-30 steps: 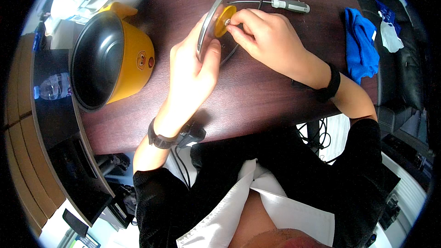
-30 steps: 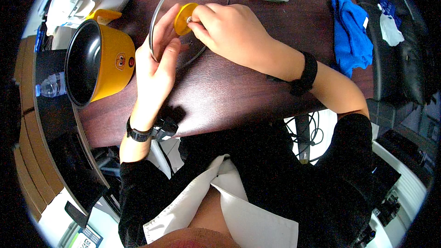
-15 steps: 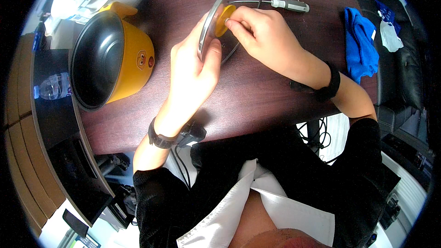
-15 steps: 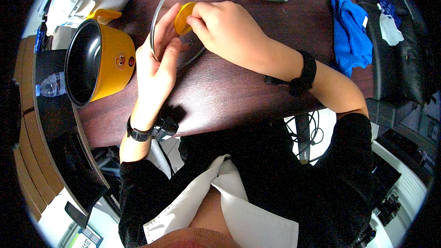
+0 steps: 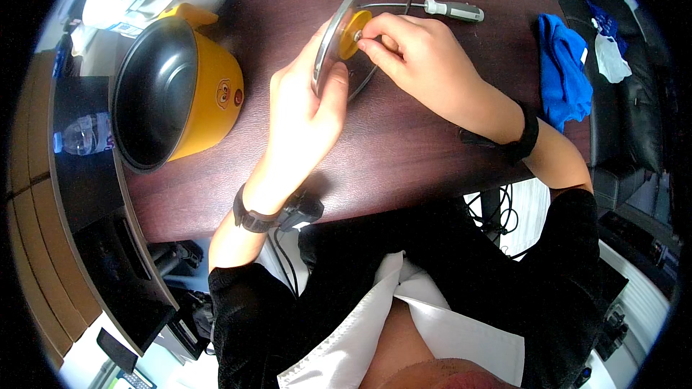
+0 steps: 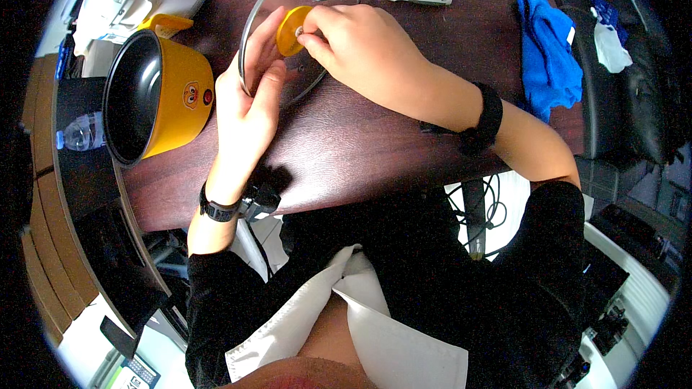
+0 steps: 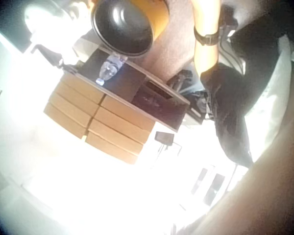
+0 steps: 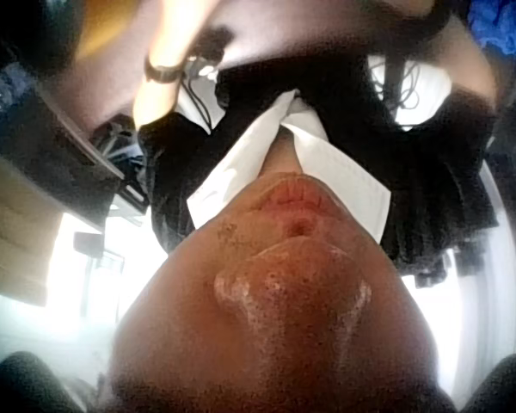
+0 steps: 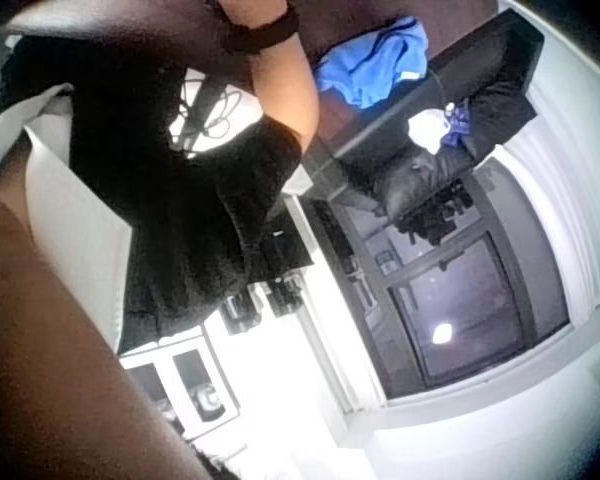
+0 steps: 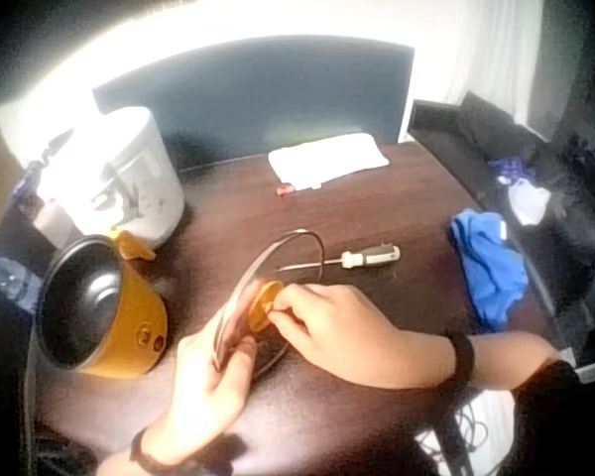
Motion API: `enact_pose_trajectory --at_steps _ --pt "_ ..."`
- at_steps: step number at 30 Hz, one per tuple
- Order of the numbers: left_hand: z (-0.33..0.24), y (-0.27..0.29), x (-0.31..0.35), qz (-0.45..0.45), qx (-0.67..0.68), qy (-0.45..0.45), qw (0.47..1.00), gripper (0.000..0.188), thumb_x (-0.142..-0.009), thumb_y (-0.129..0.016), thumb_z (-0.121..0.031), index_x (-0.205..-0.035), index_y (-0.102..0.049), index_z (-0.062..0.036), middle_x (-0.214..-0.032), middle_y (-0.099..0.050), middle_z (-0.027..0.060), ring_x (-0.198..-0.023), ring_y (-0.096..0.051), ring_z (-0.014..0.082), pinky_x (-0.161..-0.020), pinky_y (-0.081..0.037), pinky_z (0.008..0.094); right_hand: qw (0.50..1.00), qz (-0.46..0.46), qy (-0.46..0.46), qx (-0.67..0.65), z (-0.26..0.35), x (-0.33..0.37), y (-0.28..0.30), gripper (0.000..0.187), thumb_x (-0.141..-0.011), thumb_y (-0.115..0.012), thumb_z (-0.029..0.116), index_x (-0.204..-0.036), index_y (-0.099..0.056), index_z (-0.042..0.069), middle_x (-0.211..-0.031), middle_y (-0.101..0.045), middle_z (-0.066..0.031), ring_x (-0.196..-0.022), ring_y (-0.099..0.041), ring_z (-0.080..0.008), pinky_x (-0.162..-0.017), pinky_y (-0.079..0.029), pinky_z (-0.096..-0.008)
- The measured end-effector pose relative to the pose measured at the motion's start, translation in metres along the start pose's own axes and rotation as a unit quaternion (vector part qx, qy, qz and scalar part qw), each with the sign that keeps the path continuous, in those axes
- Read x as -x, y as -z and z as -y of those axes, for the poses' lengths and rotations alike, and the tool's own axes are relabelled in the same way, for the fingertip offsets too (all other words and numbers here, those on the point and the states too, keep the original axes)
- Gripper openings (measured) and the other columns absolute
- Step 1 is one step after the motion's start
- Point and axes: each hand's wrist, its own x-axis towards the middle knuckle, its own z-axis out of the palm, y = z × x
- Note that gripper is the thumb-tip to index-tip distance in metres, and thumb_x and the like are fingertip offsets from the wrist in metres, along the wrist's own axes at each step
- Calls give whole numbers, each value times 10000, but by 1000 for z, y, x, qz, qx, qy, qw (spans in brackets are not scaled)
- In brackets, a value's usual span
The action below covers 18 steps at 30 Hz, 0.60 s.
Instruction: The person assembles a glass pot lid by inserting a metal screw and tightening a yellow plastic knob onto the center. They use a screwdriver to secure the components and repeatedly adjust the knob to ensure it is properly fastened.
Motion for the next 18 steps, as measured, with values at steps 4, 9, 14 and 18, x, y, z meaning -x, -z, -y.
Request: enact_pose_trajectory --at_steps 4,9,14,18 --pt "1 0 0 -1 -8 -5 1000 492 -840 -476 11 -1328 -502 -41 -660 -585 90 -540 -550 112 -547 -457 258 998 -9 37 47 1 -1 -1 178 -887 -591 202 -843 -610 30 -727 -633 -165 -643 -636 -335 -563 -514 -417" --pt "-1 2 0 6 -34 -14 999 489 -840 -476 10 -1326 -503 -40 -665 -586 95 -543 -545 111 -546 -451 259 997 -8 -37 -63 3 -3 -6 229 -894 -586 200 -802 -607 -8 -667 -613 -141 -568 -616 -300 -511 -490 -367" --pt "1 0 0 0 -12 -11 1000 481 -842 -475 8 -1320 -508 -40 -657 -578 90 -537 -529 107 -540 -435 253 855 124 -297 -406 3 -8 3 266 -921 -566 208 -762 -616 1 -571 -541 -27 -441 -510 -117 -433 -404 -259" --pt "2 1 0 5 -6 -4 1000 481 -842 -472 17 -1319 -506 -37 -665 -576 84 -540 -522 104 -542 -431 248 830 144 -310 -441 1 -6 8 267 -933 -557 210 -775 -623 5 -565 -512 8 -429 -467 -71 -427 -381 -236"
